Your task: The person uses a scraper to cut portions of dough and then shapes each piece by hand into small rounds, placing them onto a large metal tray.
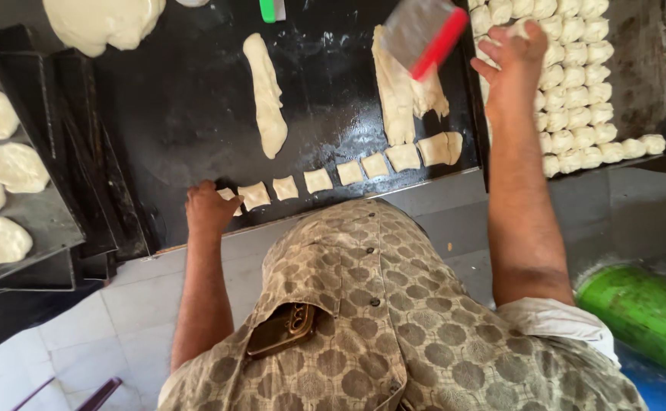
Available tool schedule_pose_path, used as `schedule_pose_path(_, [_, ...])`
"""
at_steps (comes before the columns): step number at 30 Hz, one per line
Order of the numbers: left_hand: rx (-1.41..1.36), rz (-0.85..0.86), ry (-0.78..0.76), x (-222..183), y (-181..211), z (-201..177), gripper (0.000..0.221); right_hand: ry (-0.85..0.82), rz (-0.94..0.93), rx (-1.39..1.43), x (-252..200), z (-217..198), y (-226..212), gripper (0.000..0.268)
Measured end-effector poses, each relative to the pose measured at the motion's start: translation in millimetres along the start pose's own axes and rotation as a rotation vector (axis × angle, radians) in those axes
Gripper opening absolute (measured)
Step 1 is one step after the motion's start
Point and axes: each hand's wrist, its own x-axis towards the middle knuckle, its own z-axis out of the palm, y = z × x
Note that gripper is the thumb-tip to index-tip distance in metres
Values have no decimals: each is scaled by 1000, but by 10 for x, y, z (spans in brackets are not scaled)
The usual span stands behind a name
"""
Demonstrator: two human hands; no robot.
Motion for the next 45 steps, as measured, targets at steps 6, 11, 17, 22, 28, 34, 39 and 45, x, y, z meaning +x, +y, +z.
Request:
schedule_pose_path(6, [7,224,-294,192,-241,-40,44,-87,-458,-987,-602,99,1026,31])
schedule_pose_path(11, [-377,292,-138,-41,185,-547,33,-100,-732,-1224,-794,123,1039,36])
schedule_pose_path(17, [-1308,310,-316,-294,1157,-123,38,-296,-860,-1201,-624,74,1035,32])
schedule_pose_path(22, [-1470,143,-452,-616,2024,345,32,-359,-568,-1057,-437,-95,1056,20])
schedule_pose_path(28, [-1492,64,-253,-801,2766,631,31,-561,379,-49,-590,-429,547,16])
schedule_pose_path(34, [-1366,28,-274,-886,3083,613,31,-785,49,-229,-912,-212,72,19])
schedule_pose_path(39, [-1368,217,-366,-793,3126,385,35,-670,-354,-462,-1065,172,-154,30])
schedule_pose_path(45, [-1271,375,-473,-670,2992,58,35,-688,39,-524,-1047,362,39,25])
